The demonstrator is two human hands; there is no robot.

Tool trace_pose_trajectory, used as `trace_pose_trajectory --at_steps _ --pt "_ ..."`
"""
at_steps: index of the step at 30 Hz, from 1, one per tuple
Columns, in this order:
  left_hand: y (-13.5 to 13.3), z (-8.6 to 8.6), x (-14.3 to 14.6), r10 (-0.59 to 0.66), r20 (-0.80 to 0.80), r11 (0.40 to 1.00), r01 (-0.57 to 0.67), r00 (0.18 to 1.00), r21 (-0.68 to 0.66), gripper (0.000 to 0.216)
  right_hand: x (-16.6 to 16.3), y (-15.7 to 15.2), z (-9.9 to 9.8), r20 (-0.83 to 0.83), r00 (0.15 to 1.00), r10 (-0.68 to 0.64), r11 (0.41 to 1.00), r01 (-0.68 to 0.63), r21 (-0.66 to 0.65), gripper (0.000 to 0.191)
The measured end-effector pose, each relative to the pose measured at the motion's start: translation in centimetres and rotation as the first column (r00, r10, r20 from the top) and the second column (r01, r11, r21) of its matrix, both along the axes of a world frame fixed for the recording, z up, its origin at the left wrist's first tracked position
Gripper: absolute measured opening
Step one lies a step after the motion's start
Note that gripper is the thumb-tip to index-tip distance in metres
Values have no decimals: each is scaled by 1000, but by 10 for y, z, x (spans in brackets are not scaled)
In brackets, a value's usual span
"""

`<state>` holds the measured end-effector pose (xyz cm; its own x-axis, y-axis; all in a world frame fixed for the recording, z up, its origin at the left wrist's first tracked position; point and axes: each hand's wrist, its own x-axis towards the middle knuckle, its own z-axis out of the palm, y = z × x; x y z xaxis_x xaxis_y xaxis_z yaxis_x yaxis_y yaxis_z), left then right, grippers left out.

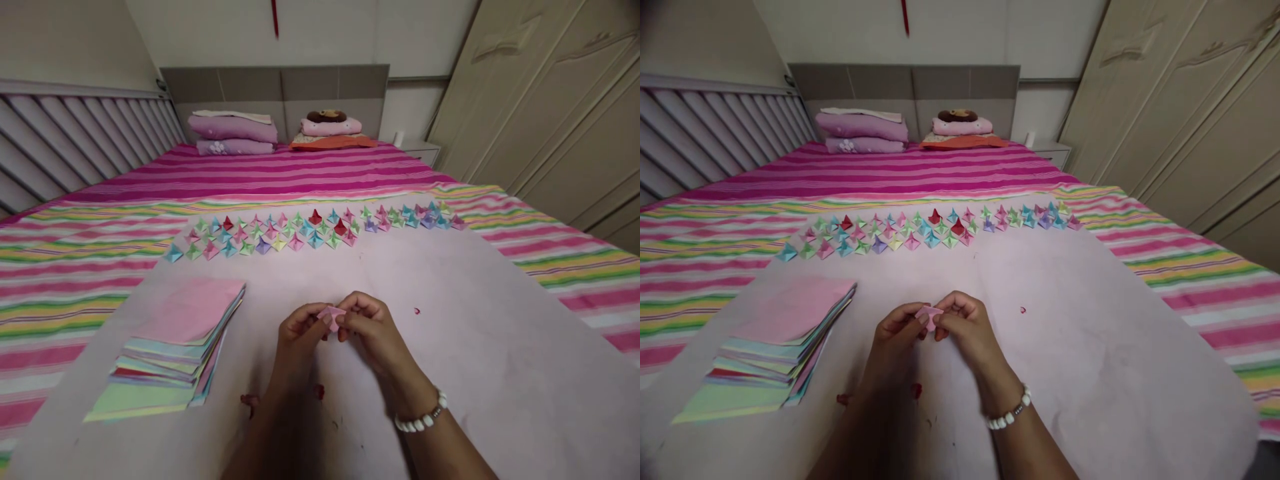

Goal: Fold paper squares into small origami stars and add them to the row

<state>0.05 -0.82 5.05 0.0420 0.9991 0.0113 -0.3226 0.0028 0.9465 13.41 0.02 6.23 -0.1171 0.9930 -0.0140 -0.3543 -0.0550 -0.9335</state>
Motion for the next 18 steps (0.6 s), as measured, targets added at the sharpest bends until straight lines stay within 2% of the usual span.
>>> trace_pose_trajectory --at_steps 6,12,14,18 --pt "0 -1 -1 -15 -61 990 23 998 137 9 -3 0 -2 -37 999 -40 999 39 -23 6" --pt "0 0 -6 -8 -135 942 53 991 331 12 -4 1 2 -114 993 -43 998 37 -50 5" --pt "0 1 -8 -18 -144 944 64 989 323 16 -4 0 2 -106 993 -44 998 39 -50 5" --pt "1 0 -7 -50 -101 973 72 994 221 18 -1 0 0 -57 998 -28 999 27 -21 4"
